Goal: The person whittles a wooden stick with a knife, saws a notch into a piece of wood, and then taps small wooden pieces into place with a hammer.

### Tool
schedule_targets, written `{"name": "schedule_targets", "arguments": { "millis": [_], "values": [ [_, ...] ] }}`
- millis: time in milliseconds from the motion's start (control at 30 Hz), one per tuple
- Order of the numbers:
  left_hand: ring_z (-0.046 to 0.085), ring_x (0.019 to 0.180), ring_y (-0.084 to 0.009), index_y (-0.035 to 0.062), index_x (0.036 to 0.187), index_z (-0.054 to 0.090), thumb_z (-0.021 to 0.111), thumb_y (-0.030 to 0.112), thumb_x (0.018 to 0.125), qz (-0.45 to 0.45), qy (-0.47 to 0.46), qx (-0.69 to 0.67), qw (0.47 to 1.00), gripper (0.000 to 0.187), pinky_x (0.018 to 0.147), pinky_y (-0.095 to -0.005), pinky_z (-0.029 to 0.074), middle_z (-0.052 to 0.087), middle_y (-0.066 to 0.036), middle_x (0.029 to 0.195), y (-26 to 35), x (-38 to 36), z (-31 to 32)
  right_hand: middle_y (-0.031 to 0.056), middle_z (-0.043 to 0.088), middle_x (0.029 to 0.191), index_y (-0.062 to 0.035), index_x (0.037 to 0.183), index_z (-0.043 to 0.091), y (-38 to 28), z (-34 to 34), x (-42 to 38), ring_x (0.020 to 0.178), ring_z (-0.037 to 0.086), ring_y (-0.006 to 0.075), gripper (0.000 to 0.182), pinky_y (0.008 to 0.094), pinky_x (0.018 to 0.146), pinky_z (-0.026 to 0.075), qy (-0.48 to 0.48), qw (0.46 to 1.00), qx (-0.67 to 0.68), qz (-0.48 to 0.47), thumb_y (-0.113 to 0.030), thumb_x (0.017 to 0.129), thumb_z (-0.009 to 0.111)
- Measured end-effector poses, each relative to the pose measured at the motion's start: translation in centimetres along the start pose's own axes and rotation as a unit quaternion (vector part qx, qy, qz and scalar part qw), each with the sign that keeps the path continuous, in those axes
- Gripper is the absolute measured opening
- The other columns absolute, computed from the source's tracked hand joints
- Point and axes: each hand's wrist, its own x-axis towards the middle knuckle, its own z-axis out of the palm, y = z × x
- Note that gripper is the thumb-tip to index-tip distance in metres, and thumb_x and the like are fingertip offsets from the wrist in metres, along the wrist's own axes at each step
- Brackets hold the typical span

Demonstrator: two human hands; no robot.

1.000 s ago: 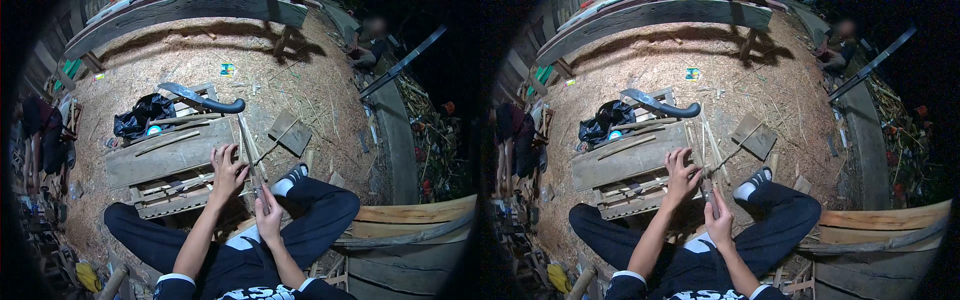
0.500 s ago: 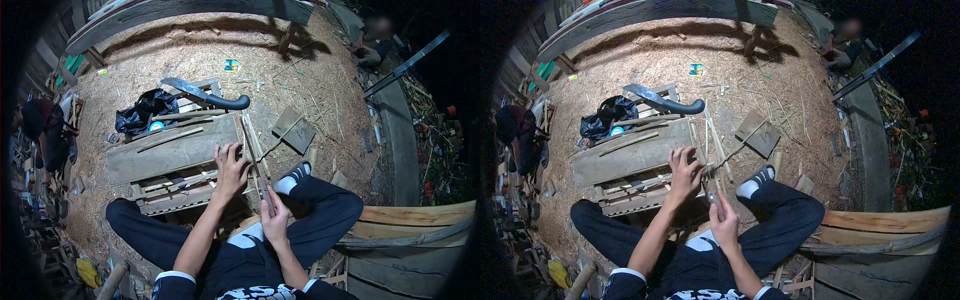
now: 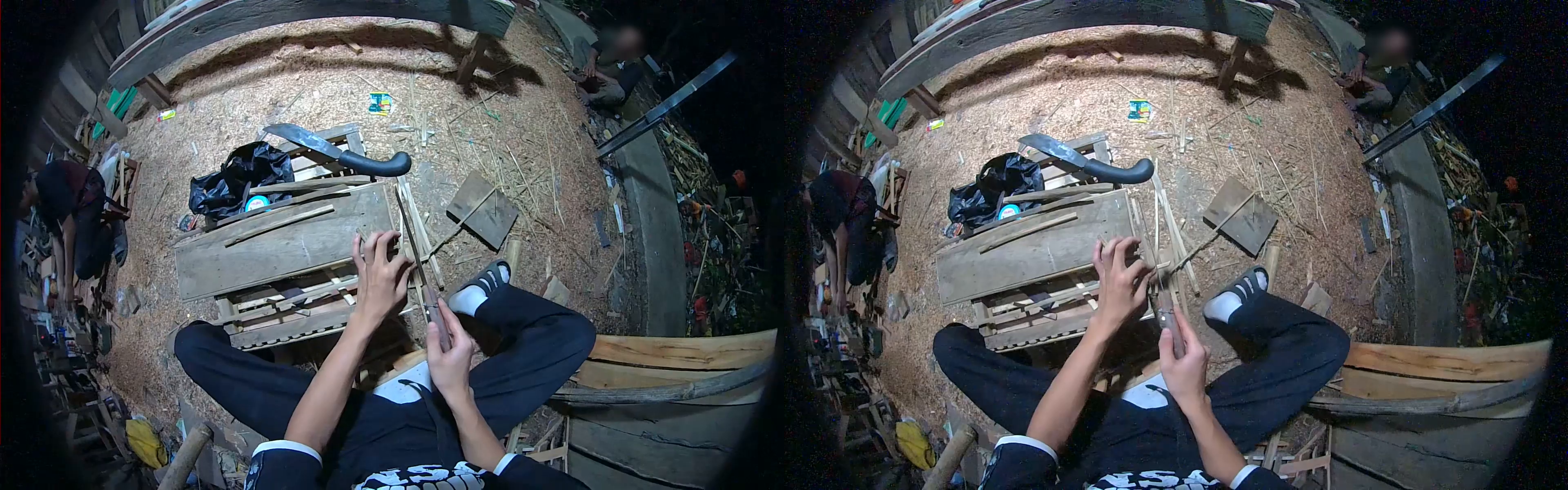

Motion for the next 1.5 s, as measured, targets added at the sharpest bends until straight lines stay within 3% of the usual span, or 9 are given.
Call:
{"name": "schedule_targets", "arguments": {
  "millis": [133, 200, 267, 333, 367, 933, 1033, 1267, 1500],
  "values": [
    [0.039, 0.139, -0.0364, 0.0074, 0.091, 0.072, 0.081, 0.017, 0.078, -0.005, -0.004, 0.002, 1.0, 0.018, 0.121, -0.063, 0.016, 0.053, -0.014, 0.139, -0.1, 0.3, -0.2, 0.0272, 0.071, 0.124, 0.0107, 0.137, 0.058, 0.5, -0.3, -0.3, 0.112, 0.071, 0.0249, 0.044, 0.0364, 0.094, 0.055, -0.011, 1.0, 0.009, 0.009, -0.011, 0.099, 0.062],
    [0.039, 0.139, -0.0364, 0.0071, 0.091, 0.072, 0.081, 0.016, 0.079, -0.009, -0.005, 0.001, 1.0, 0.017, 0.121, -0.063, 0.016, 0.054, -0.014, 0.138, 0.0, 0.2, -0.1, 0.0175, 0.073, 0.114, 0.0075, 0.139, 0.059, 0.6, 0.4, 0.0, 0.098, 0.068, 0.0155, 0.044, 0.0302, 0.087, 0.055, 0.023, 0.999, 0.013, -0.024, -0.012, 0.099, 0.064],
    [0.039, 0.139, -0.0366, 0.0068, 0.092, 0.072, 0.081, 0.015, 0.078, -0.001, -0.007, 0.004, 1.0, 0.018, 0.121, -0.063, 0.016, 0.054, -0.014, 0.138, 0.1, 0.1, -0.2, 0.0172, 0.073, 0.114, 0.0088, 0.139, 0.058, 1.1, 0.5, 0.1, 0.097, 0.068, 0.0144, 0.045, 0.0297, 0.086, 0.055, 0.019, 0.999, -0.001, -0.026, -0.012, 0.1, 0.063],
    [0.039, 0.14, -0.0344, 0.0066, 0.099, 0.072, 0.081, 0.017, 0.08, -0.005, -0.012, 0.017, 1.0, 0.023, 0.122, -0.0623, 0.017, 0.052, -0.014, 0.139, 0.0, 0.1, -0.1, 0.0196, 0.072, 0.119, 0.0101, 0.139, 0.058, 1.3, -0.5, -0.7, 0.103, 0.068, 0.0159, 0.045, 0.0303, 0.09, 0.054, 0.004, 1.0, -0.017, -0.015, -0.012, 0.1, 0.062],
    [0.039, 0.14, -0.0345, 0.0064, 0.1, 0.072, 0.081, 0.016, 0.08, -0.003, -0.008, 0.015, 1.0, 0.024, 0.121, -0.0626, 0.017, 0.052, -0.015, 0.138, -0.1, 0.1, -0.1, 0.0277, 0.071, 0.123, 0.0117, 0.135, 0.059, 1.5, -0.9, -1.3, 0.113, 0.071, 0.0277, 0.044, 0.0357, 0.094, 0.055, -0.002, 0.999, 0.025, 0.026, -0.014, 0.099, 0.064],
    [0.039, 0.139, -0.0344, 0.0049, 0.092, 0.069, 0.08, 0.016, 0.079, -0.012, 0.006, 0.001, 1.0, 0.02, 0.121, -0.0618, 0.017, 0.054, -0.012, 0.138, 0.3, 0.3, -0.1, 0.0266, 0.067, 0.132, 0.0088, 0.14, 0.057, 1.2, 0.1, -1.5, 0.122, 0.067, 0.0287, 0.047, 0.037, 0.102, 0.051, 0.007, 0.999, 0.05, 0.007, -0.018, 0.102, 0.061],
    [0.035, 0.141, -0.036, 0.0048, 0.094, 0.07, 0.081, 0.016, 0.079, -0.008, 0.007, 0.01, 1.0, 0.022, 0.121, -0.0618, 0.018, 0.048, -0.013, 0.144, 0.5, 0.3, -0.3, 0.0189, 0.068, 0.128, 0.0089, 0.142, 0.056, 0.7, 0.4, -0.9, 0.115, 0.066, 0.0192, 0.046, 0.0312, 0.098, 0.052, 0.007, 1.0, -0.009, -0.006, -0.015, 0.103, 0.061],
    [0.025, 0.149, -0.0412, 0.0056, 0.092, 0.072, 0.082, 0.017, 0.078, -0.008, 0.01, 0.015, 1.0, 0.021, 0.121, -0.0628, 0.019, 0.043, -0.014, 0.151, 0.2, 0.3, -0.1, 0.0241, 0.07, 0.127, 0.0101, 0.138, 0.058, 0.4, -0.3, -1.3, 0.117, 0.068, 0.0242, 0.043, 0.0358, 0.1, 0.053, -0.003, 0.998, 0.032, 0.054, -0.013, 0.102, 0.06],
    [0.027, 0.15, -0.0437, 0.0081, 0.093, 0.074, 0.081, 0.016, 0.079, -0.013, 0.012, 0.014, 1.0, 0.018, 0.12, -0.0617, 0.019, 0.048, -0.014, 0.148, 0.5, 0.6, -0.4, 0.026, 0.068, 0.13, 0.0098, 0.138, 0.058, 0.2, -0.2, -1.7, 0.121, 0.067, 0.0268, 0.043, 0.037, 0.101, 0.051, 0.006, 1.0, 0.012, -0.016, -0.015, 0.103, 0.06]
  ]
}}
